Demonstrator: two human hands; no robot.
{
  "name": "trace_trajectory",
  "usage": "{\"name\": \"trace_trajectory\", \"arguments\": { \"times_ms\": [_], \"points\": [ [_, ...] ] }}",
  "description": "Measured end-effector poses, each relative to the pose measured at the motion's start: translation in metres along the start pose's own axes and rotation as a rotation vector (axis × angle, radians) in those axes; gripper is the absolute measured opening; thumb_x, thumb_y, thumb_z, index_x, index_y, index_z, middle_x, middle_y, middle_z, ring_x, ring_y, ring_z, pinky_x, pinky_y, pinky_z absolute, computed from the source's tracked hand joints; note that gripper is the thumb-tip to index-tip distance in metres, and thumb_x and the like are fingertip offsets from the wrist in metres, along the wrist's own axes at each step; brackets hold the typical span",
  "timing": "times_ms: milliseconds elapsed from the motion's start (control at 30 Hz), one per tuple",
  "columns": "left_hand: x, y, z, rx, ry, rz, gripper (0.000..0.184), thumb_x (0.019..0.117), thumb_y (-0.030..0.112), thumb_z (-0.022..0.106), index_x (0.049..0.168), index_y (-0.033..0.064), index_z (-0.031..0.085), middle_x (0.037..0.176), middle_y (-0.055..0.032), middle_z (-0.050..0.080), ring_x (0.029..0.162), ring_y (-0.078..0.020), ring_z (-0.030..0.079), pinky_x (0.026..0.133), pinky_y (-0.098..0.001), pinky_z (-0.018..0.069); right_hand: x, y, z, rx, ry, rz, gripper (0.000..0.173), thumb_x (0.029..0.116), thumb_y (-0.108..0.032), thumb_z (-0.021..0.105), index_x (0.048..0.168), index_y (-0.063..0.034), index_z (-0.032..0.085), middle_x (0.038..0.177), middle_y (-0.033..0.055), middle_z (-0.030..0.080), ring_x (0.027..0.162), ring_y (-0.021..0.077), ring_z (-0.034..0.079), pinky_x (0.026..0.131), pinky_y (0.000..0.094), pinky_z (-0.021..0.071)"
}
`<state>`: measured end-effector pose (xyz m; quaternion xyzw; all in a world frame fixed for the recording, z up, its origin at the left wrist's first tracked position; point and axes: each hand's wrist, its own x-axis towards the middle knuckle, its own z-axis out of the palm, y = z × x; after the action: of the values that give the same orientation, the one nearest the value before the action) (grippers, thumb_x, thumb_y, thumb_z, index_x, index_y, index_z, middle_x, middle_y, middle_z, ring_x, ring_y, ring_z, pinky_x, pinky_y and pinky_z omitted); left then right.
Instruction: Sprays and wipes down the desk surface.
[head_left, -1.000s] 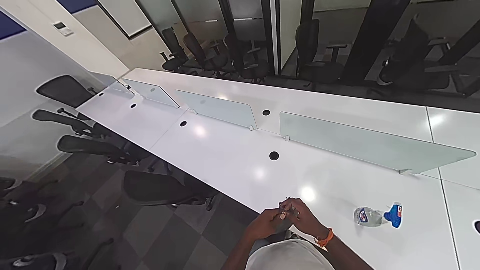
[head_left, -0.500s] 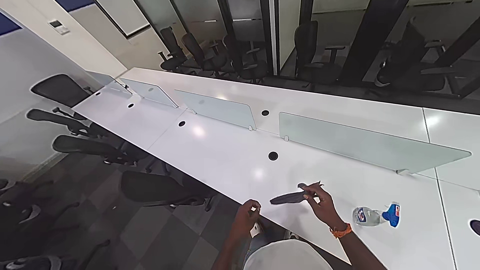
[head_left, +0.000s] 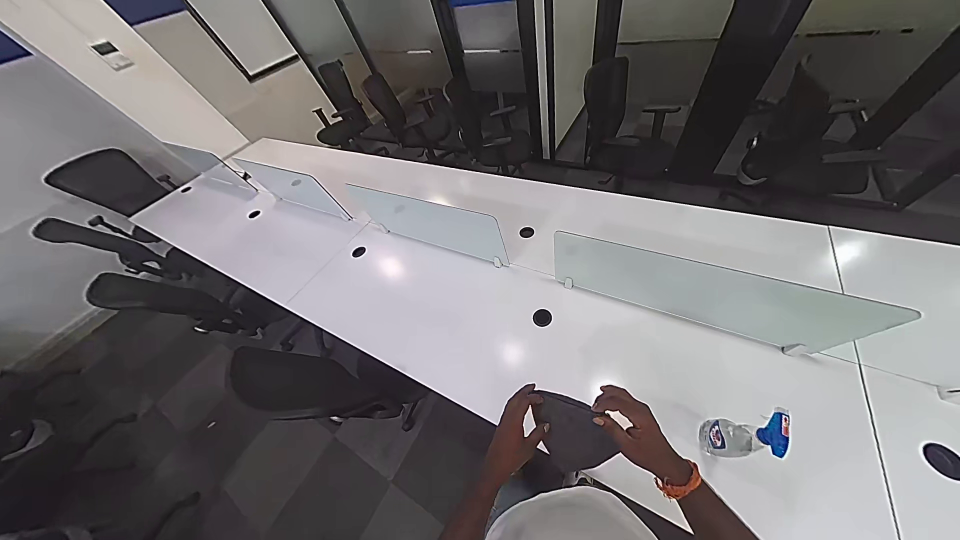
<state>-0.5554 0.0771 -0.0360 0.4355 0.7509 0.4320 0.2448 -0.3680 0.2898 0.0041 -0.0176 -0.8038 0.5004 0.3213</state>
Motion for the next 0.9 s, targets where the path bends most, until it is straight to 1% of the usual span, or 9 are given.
{"name": "trace_trajectory", "arguments": {
  "times_ms": [67,133,233,367,500,600,700,800,900],
  "points": [
    [0.001,-0.002,-0.001,-0.046,-0.006,0.016,0.037,0.0898,0.015,0.074,0.123,0.0044,0.064,0.134,-0.012,0.063,0.128,-0.0185,0.059,0.111,-0.038,0.048,-0.003,0.001,0.0,0.062,0.021,0.008,0.01,0.099,-0.02,0.067,0.105,-0.0136,0.071,0.105,-0.0011,0.073,0.111,0.0129,0.067,0.109,0.0377,0.0505],
    [0.001,-0.001,0.0,-0.069,-0.025,-0.031,0.035,0.0898,0.013,0.073,0.12,0.0006,0.062,0.111,-0.0119,0.07,0.105,-0.0173,0.068,0.098,-0.0357,0.0552,-0.005,0.0,-0.002,0.08,0.033,0.02,0.01,0.0988,-0.02,0.067,0.105,-0.0125,0.071,0.105,0.0004,0.072,0.108,0.013,0.067,0.102,0.0343,0.0547],
    [-0.003,0.001,-0.003,-0.059,-0.071,-0.109,0.037,0.0914,0.015,0.07,0.126,0.0022,0.064,0.105,-0.012,0.07,0.095,-0.0178,0.068,0.091,-0.0349,0.0562,-0.007,0.0,-0.007,0.041,0.033,0.074,0.011,0.098,-0.022,0.067,0.103,-0.0125,0.072,0.102,0.0007,0.071,0.1,0.0102,0.067,0.088,0.0276,0.0575],
    [-0.011,-0.007,-0.013,-0.024,-0.007,-0.052,0.017,0.0934,0.017,0.068,0.105,0.0079,0.075,0.101,-0.007,0.068,0.095,-0.0125,0.066,0.086,-0.0297,0.0573,-0.012,0.009,-0.019,-0.161,-0.111,0.188,0.017,0.1008,-0.025,0.064,0.108,-0.012,0.071,0.098,0.0022,0.068,0.083,0.0077,0.065,0.074,0.0244,0.0578],
    [-0.018,-0.011,-0.023,0.111,-0.008,-0.031,0.021,0.0935,0.029,0.067,0.1,0.0115,0.076,0.126,-0.0057,0.066,0.12,-0.0212,0.058,0.103,-0.0431,0.0491,-0.03,0.021,-0.016,-0.285,-0.277,0.291,0.026,0.1023,-0.025,0.061,0.124,-0.0129,0.068,0.107,0.006,0.069,0.093,0.013,0.068,0.087,0.0312,0.0585],
    [-0.023,-0.004,-0.03,0.055,0.002,-0.011,0.023,0.0921,0.03,0.071,0.097,0.0082,0.075,0.139,-0.0065,0.061,0.133,-0.0231,0.052,0.111,-0.0468,0.0453,-0.042,0.024,-0.009,-0.271,-0.288,0.297,0.024,0.1008,-0.019,0.062,0.123,-0.0119,0.07,0.108,0.0072,0.068,0.101,0.0149,0.067,0.094,0.0319,0.0564],
    [-0.03,-0.002,-0.036,-0.098,0.037,0.016,0.024,0.0915,0.023,0.074,0.108,0.0059,0.072,0.129,-0.0056,0.068,0.112,-0.0127,0.066,0.096,-0.035,0.0564,-0.048,0.022,0.003,-0.148,-0.173,0.3,0.012,0.0974,-0.014,0.065,0.106,-0.0112,0.072,0.105,0.0033,0.068,0.102,0.0113,0.065,0.094,0.0302,0.0556],
    [-0.035,0.005,-0.041,-0.268,0.068,-0.007,0.019,0.0906,0.016,0.075,0.108,0.0073,0.074,0.106,-0.0011,0.077,0.097,-0.0093,0.073,0.091,-0.0314,0.0604,-0.051,0.018,0.017,0.13,-0.044,0.358,0.02,0.1013,-0.009,0.055,0.115,-0.0046,0.069,0.12,0.0066,0.071,0.117,0.0153,0.065,0.106,0.0361,0.0527],
    [-0.036,0.01,-0.046,-0.291,0.116,-0.004,0.014,0.092,0.013,0.071,0.103,0.0032,0.071,0.092,-0.0017,0.076,0.086,-0.0077,0.072,0.084,-0.0291,0.0608,-0.05,0.012,0.038,0.28,0.112,0.431,0.02,0.1044,-0.009,0.048,0.114,-0.0026,0.064,0.111,0.0065,0.072,0.105,0.0141,0.068,0.096,0.0338,0.0564]
  ]
}}
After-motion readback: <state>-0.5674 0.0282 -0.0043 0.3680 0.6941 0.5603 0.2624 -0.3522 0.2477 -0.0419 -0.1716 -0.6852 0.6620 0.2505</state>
